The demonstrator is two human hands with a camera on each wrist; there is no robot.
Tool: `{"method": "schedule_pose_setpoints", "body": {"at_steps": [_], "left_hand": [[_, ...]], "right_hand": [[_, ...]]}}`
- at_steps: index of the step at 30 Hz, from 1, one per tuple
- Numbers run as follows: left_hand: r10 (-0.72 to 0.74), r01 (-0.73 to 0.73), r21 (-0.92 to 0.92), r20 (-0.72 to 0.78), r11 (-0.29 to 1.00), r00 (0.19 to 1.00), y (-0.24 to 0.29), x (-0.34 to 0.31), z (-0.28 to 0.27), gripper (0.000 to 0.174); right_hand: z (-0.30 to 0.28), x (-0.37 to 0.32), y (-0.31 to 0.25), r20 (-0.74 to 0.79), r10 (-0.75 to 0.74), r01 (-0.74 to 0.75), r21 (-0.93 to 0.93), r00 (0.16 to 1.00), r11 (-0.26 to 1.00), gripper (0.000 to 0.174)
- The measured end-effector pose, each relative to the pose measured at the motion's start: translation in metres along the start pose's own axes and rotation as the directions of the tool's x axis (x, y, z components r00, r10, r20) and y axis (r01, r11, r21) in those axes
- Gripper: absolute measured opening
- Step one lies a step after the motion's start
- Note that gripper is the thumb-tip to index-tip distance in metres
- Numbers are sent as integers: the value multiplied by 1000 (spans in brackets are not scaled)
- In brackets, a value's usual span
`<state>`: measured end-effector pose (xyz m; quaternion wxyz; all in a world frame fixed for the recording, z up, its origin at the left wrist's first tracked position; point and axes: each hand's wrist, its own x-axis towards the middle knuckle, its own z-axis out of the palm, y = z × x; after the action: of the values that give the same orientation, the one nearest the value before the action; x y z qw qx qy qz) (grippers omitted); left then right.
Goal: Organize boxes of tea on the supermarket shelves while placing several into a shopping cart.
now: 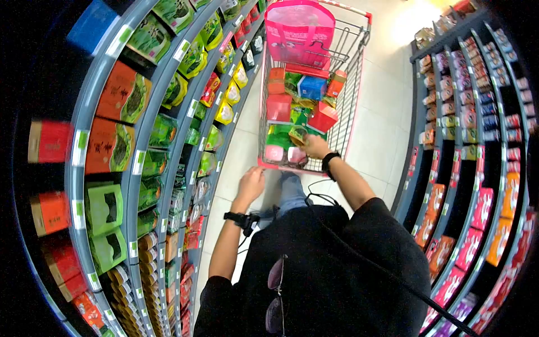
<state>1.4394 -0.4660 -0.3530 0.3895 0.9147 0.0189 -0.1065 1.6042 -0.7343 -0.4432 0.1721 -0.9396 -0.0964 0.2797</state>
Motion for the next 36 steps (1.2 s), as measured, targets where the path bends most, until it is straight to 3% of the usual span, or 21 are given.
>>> {"method": "schedule_pose_setpoints", "body": {"at_steps": [2, 5, 9, 11, 13, 14, 17, 18, 20, 23, 27, 28, 31, 32, 34, 35, 36], "left_hand": [[-40, 37, 46, 62, 998, 997, 3, 39, 32, 27], [-97, 73, 147, 161, 986, 982, 7, 79, 72, 30], [-167, 140, 134, 222, 981, 961, 8, 103, 101, 33], [-191, 162, 128, 261, 978, 946, -3, 107, 112, 35], [-196, 170, 117, 265, 978, 944, -3, 109, 116, 36], [-262, 238, 111, 350, 965, 899, -4, 111, 114, 38], [-238, 202, 126, 457, 971, 857, -47, 111, 134, 55], [-237, 207, 115, 439, 972, 867, -41, 114, 126, 63], [-239, 223, 86, 396, 971, 887, -13, 120, 100, 82], [-18, 5, 43, 321, 999, 947, 16, 135, 68, 97], [226, -222, -45, 114, 974, 968, 53, 148, 27, 99], [211, -195, -124, 124, 973, 970, 72, 146, 7, 86], [140, -120, -174, 110, 977, 984, 135, 122, -57, 81], [31, 21, -279, 180, 960, 983, 148, 111, -75, 79], [87, 7, -643, 113, 766, 990, 155, 83, -93, 78], [108, -8, -789, 74, 615, 991, 156, 69, -102, 77], [144, -71, -811, 16, 580, 989, 157, 55, -115, 75]], "right_hand": [[11, 23, -6, 145, 145, -144, -19, 979, 989, 62], [53, 53, 1, 250, 182, -182, -22, 951, 983, 70], [78, 71, -12, 282, 398, -385, -103, 873, 917, 67], [93, 82, -3, 331, 403, -385, -120, 853, 915, 67], [91, 86, 4, 342, 378, -383, -56, 860, 922, 79], [89, 85, 7, 345, 370, -387, -20, 863, 922, 85], [65, 83, 12, 259, 247, -275, 76, 934, 959, 81], [50, 73, 12, 100, 168, -183, 165, 981, 969, 78], [8, 63, 14, 162, 97, -126, 179, 982, 976, 80], [-66, 42, 11, 185, -4, -39, 227, 983, 973, 72], [-145, 9, 9, 76, -190, 135, 456, 979, 880, 68], [-179, -10, -4, 149, -192, 101, 473, 970, 875, 68], [-210, -49, -26, -117, -229, 247, 669, 966, 701, 63], [-230, -72, -42, -132, -242, 253, 769, 961, 586, 61], [-254, -112, -69, -170, -339, 274, 917, 925, 289, 60], [-256, -128, -84, -218, -362, 333, 896, 906, 294, 61], [-254, -146, -101, -262, -386, 388, 872, 885, 297, 62]]}}
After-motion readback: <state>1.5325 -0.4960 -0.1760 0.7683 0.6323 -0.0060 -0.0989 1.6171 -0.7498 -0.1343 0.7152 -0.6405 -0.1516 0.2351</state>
